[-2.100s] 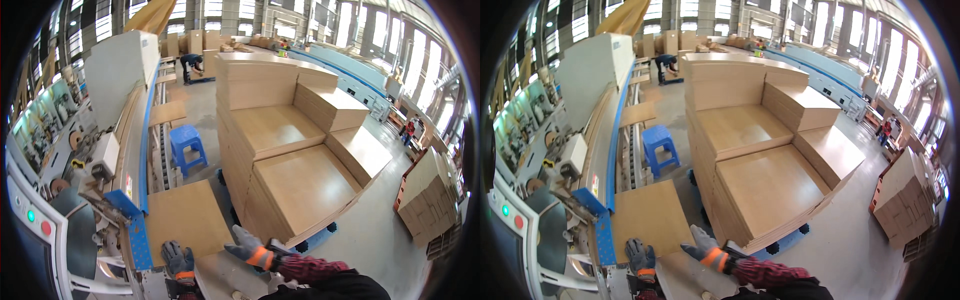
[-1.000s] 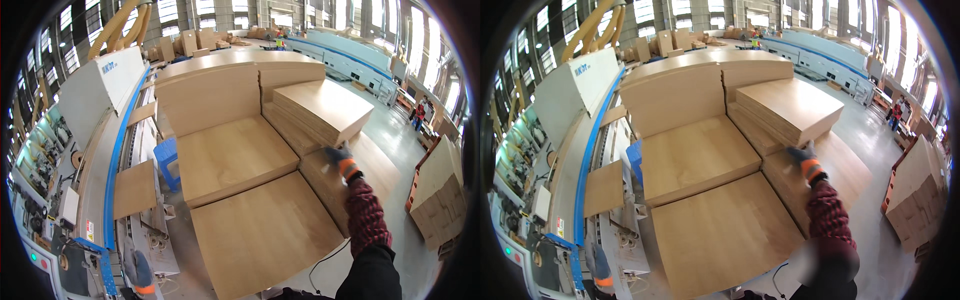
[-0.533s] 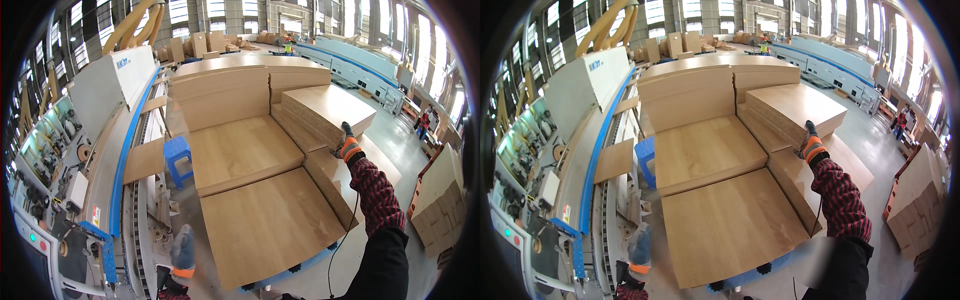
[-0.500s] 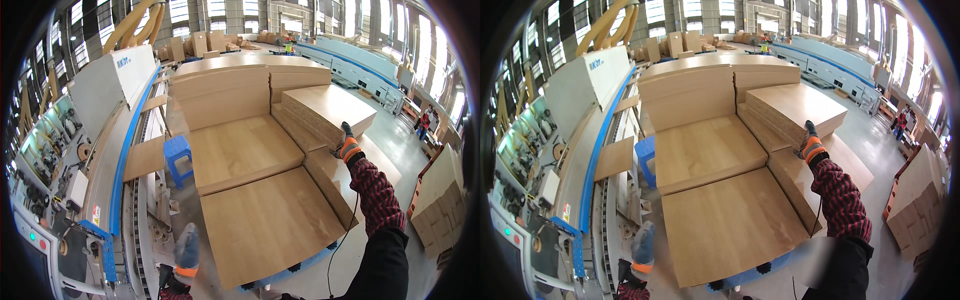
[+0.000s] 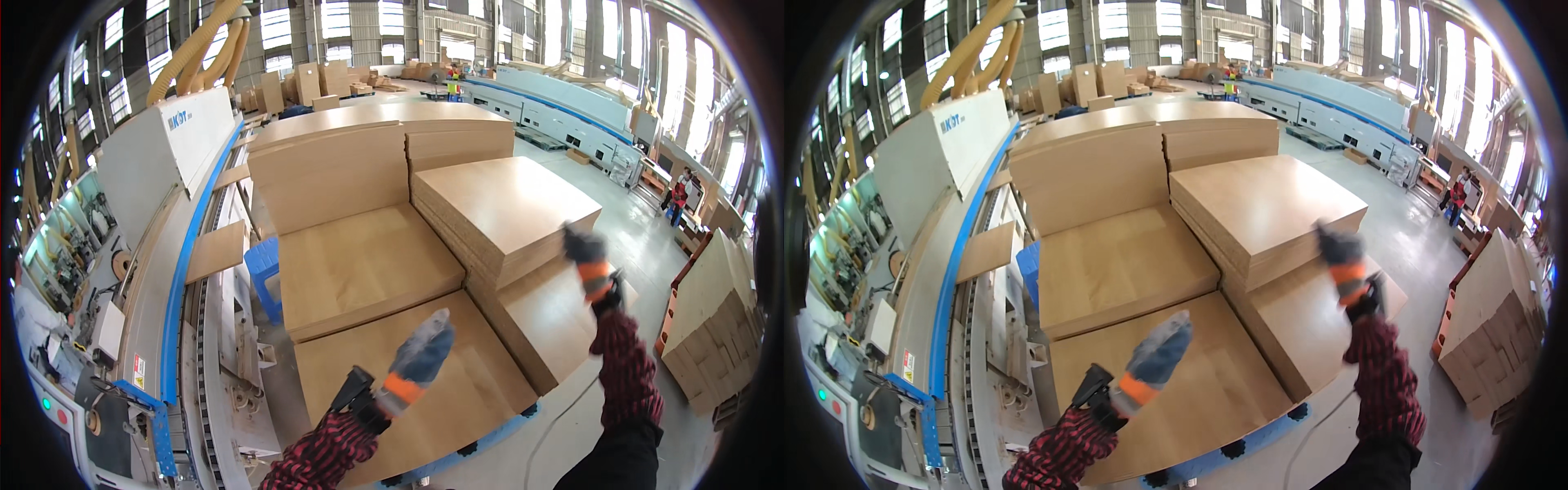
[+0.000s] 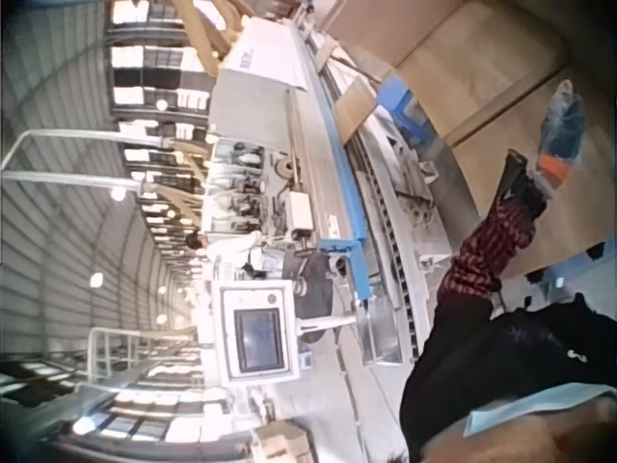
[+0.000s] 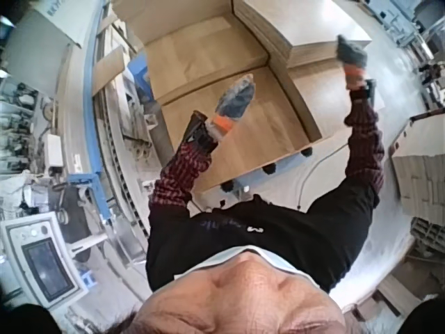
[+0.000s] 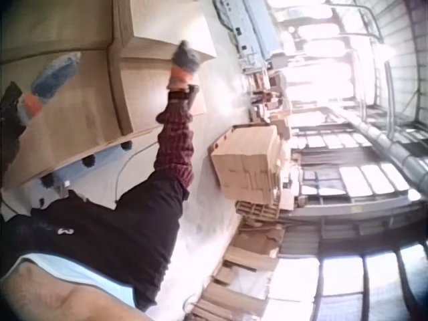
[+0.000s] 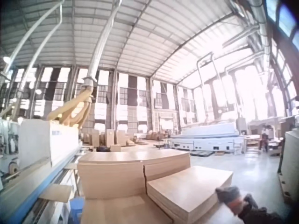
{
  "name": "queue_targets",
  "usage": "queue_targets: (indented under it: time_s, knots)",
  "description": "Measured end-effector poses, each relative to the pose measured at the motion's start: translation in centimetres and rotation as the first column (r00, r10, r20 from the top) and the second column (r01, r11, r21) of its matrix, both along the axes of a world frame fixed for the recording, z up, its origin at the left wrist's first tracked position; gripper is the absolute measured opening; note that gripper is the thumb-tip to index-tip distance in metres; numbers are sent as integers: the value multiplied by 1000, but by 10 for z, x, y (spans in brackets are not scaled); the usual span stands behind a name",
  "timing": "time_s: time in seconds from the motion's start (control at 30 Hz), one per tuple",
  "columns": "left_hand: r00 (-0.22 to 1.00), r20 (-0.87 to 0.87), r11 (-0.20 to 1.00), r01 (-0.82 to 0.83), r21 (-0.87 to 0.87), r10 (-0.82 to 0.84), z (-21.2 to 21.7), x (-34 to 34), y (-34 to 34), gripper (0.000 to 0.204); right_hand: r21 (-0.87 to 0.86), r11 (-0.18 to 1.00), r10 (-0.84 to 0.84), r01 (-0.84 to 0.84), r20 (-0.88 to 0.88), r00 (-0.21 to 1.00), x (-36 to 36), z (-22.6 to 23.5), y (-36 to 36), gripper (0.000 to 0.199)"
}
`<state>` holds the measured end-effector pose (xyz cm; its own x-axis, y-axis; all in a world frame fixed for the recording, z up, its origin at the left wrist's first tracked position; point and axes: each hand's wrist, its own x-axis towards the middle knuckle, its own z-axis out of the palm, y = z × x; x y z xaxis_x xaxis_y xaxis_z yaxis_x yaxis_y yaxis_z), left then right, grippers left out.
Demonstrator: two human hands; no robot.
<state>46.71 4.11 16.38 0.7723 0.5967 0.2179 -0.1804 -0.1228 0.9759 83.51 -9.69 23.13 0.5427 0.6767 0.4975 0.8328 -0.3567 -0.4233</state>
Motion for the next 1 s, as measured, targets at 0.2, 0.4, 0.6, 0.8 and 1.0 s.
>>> queue_targets:
  time_s: [0.2,0.4,0.6,0.8,1.0]
  knots:
    - [968,238,896,170,-410,-75,36,122,-17,61,-395,830,-201,394,447,872,301,34,-102,54]
    - [995,-84,973,-77,-216,60,28,168,30,74,-383,798,-304,466,411,859,292,-21,17,40]
    - [921,-48,894,-388,-226,387,46,180,7,50,-75,876,-415,476,385,824,269,-10,-40,54]
    - [870,430,598,216,-772,242,43,9,24,48,-101,995,-60,28,-335,940,100,-6,-90,44]
    - [885,313,493,113,-862,344,-2,-254,-75,56,428,746,579,-511,-796,178,-142,-9,-48,38]
